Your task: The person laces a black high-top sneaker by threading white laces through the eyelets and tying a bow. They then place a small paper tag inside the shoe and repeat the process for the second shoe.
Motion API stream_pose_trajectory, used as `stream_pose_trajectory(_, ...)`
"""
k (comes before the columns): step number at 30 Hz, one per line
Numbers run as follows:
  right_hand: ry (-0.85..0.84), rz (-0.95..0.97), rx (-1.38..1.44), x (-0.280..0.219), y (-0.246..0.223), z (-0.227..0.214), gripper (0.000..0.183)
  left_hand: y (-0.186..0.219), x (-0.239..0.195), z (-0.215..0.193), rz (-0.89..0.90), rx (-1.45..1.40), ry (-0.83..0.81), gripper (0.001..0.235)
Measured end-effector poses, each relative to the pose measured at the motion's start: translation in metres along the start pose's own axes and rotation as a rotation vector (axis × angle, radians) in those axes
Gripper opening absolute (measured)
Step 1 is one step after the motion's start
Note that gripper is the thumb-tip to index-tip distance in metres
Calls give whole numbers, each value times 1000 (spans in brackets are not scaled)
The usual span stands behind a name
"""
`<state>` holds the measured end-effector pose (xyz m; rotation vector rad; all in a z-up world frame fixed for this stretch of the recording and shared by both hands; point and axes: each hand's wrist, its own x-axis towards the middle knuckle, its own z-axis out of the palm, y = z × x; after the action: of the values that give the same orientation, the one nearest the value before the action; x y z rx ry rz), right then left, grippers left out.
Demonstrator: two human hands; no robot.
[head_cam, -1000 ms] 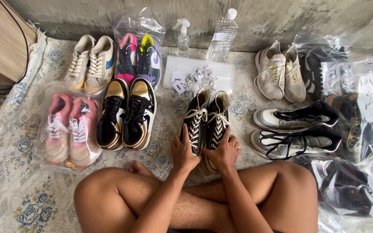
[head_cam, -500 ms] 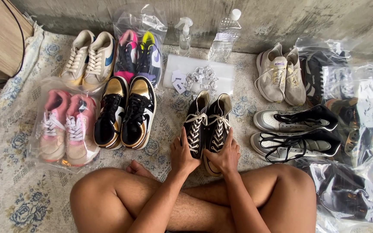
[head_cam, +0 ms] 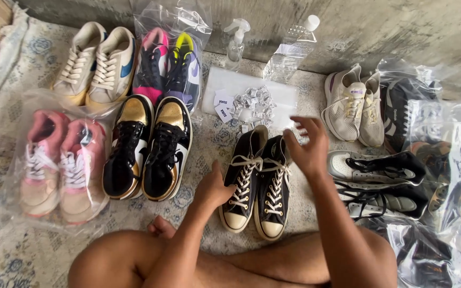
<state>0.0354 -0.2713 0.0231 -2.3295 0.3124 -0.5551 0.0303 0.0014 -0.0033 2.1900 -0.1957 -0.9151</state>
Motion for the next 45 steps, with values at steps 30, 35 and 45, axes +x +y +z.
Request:
stream_pose_trajectory(30,-440,322,531,164,30,93,28,11,60,1,-81,-593,261,64)
stream_pose_trajectory(35,-447,752,904,181,30,95,27,19,57,-5,-95,-627,268,62)
stream_pose_trajectory(45,-486,144,-262,188,57,129,38,7,65,5,-114,-655,283,61)
